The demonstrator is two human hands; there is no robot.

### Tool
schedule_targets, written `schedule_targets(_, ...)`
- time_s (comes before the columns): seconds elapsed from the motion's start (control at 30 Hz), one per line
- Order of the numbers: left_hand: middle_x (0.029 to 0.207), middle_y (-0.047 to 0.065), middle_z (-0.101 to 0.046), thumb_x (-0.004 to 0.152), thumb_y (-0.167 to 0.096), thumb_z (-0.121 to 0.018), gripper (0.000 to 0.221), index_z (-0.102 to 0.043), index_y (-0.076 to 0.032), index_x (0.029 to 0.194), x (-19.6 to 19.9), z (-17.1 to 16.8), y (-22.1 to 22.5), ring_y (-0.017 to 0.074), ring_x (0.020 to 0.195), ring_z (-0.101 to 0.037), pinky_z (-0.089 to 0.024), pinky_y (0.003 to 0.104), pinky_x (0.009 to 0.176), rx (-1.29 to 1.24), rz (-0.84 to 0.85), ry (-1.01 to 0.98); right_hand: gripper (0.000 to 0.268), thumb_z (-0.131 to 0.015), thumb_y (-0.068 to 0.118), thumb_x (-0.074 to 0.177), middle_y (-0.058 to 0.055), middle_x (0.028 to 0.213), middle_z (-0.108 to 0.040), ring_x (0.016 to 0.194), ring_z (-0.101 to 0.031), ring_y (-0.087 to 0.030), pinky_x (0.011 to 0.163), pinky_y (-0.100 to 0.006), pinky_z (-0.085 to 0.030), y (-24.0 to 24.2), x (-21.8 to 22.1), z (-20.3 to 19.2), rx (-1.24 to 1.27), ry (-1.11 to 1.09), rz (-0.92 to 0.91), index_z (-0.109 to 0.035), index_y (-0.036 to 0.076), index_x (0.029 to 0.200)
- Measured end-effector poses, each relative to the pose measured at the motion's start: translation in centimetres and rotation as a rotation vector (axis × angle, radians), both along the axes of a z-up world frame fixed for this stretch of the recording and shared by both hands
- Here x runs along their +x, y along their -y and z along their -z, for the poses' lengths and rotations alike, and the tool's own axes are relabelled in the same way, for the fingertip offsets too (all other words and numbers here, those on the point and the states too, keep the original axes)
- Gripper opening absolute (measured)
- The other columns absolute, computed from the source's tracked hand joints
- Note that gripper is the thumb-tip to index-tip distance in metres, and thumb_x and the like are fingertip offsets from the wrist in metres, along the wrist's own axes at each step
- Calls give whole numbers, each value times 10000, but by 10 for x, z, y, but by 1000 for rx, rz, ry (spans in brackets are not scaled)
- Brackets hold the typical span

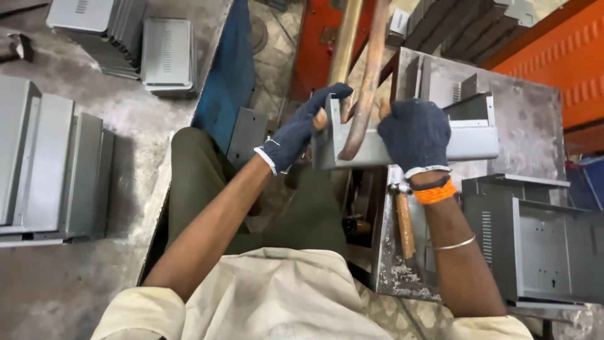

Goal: The person spot welds and assembles metal enclosures on a factory floor.

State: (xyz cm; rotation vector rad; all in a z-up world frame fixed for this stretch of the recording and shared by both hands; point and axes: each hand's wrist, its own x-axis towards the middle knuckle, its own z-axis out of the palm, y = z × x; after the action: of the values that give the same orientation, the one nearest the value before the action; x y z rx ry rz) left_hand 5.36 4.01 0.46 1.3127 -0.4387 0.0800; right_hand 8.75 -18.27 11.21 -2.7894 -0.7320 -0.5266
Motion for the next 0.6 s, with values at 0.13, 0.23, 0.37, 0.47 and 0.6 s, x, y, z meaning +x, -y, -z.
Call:
schedule_targets(0.13, 1569, 100, -499, 1048, -743, -288, 912, -446, -1, 1554, 4, -5, 5, 226, 1497, -420, -289, 393, 1274, -4, -18, -2, 396, -667, 390, 990, -200, 661, -647, 644, -639, -432, 629, -556, -485, 3, -2, 1, 64, 18, -9, -771, 98, 743)
schedule_targets(0.23, 1463, 89, -611, 1064, -760, -290, 908, -523, 0, 1504, 60, 100, 23, 220, 1385, -547, -398, 395, 1238, -113, -25, 123, 468, -660, 405, 1056, -219, 699, -632, 684, -632, -440, 640, -543, -482, 8, -9, -3, -23, -3, 28, -742, 76, 732)
schedule_targets(0.37, 1426, 84, -617, 1051, -753, -306, 929, -545, 18, 1511, 21, 60, 22, 212, 1330, -543, -396, 386, 1194, -289, 30, 38, 454, -648, 403, 998, -223, 654, -627, 649, -629, -446, 623, -552, -486, 4, -9, 3, -49, -84, 68, -757, 100, 677)
schedule_targets(0.47, 1463, 60, -567, 988, -715, -288, 894, -498, -33, 1526, -33, -19, 11, 188, 1328, -514, -404, 381, 1124, -209, 41, -222, 451, -638, 397, 1016, -214, 672, -633, 666, -639, -436, 631, -543, -492, 9, -22, 4, -28, -15, 14, -749, 87, 708)
schedule_targets(0.6, 1471, 64, -596, 1019, -723, -186, 892, -547, -55, 1490, -60, -14, -1, 195, 1367, -532, -370, 350, 1169, -52, -117, -183, 460, -628, 406, 1016, -196, 647, -642, 631, -639, -410, 623, -519, -475, 6, -63, -17, -10, -15, -17, -757, 94, 704)
